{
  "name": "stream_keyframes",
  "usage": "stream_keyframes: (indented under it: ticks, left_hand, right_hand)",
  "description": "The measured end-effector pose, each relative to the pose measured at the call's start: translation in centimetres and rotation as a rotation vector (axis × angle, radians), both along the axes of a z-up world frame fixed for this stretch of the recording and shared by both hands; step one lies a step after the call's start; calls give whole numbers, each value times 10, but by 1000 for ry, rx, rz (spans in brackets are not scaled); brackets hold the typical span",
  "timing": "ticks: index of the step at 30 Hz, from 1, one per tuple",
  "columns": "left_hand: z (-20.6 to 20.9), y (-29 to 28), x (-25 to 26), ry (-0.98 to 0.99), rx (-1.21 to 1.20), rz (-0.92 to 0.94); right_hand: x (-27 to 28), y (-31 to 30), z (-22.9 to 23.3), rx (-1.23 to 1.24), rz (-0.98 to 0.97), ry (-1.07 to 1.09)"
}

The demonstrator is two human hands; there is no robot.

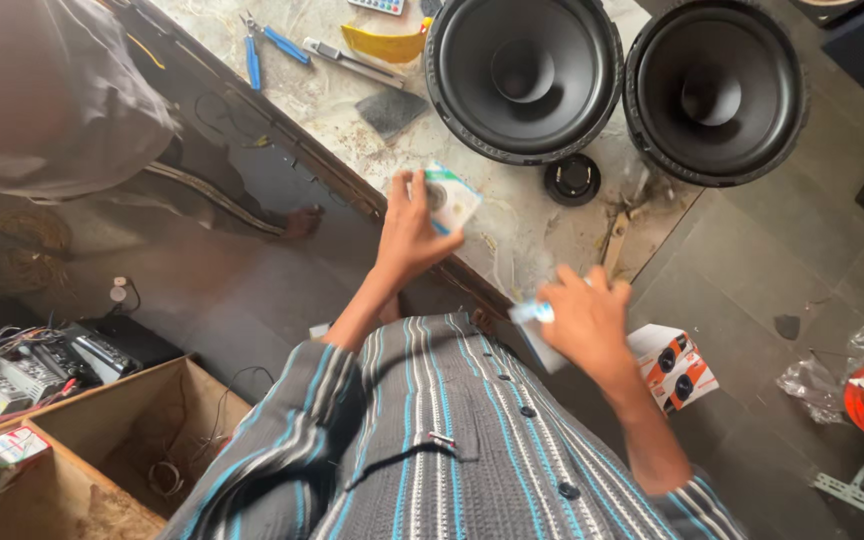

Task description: The person unpacks small electronic components from a box, places them on a workbench, and uses a soldering iron to attach wires to the components. The person also uses scissors to cut a wire and a soldering iron to solder connections.

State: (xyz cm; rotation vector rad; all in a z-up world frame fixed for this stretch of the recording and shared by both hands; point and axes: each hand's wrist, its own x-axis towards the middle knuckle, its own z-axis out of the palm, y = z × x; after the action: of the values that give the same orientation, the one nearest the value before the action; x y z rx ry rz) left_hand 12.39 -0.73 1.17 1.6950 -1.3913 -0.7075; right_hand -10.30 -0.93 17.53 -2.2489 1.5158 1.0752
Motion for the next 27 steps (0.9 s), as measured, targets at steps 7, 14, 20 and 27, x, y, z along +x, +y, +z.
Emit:
stream_keyframes:
  ticks: [7,14,20,27]
  left_hand:
    - [41,37,-10,-57,5,-192]
    - [69,31,-40,-45,-76,-408]
    - [79,29,-68,-35,-96,-417]
    - [85,34,-75,17,-118,-526]
  right_hand:
    - [-46,-10,-6,-7,-144,-248]
    - [-30,-28,-77,179,-737,-1157]
    - [-50,-15,-73,202,-687,-1233]
    - [-73,-5,-71,54,-487,-1152]
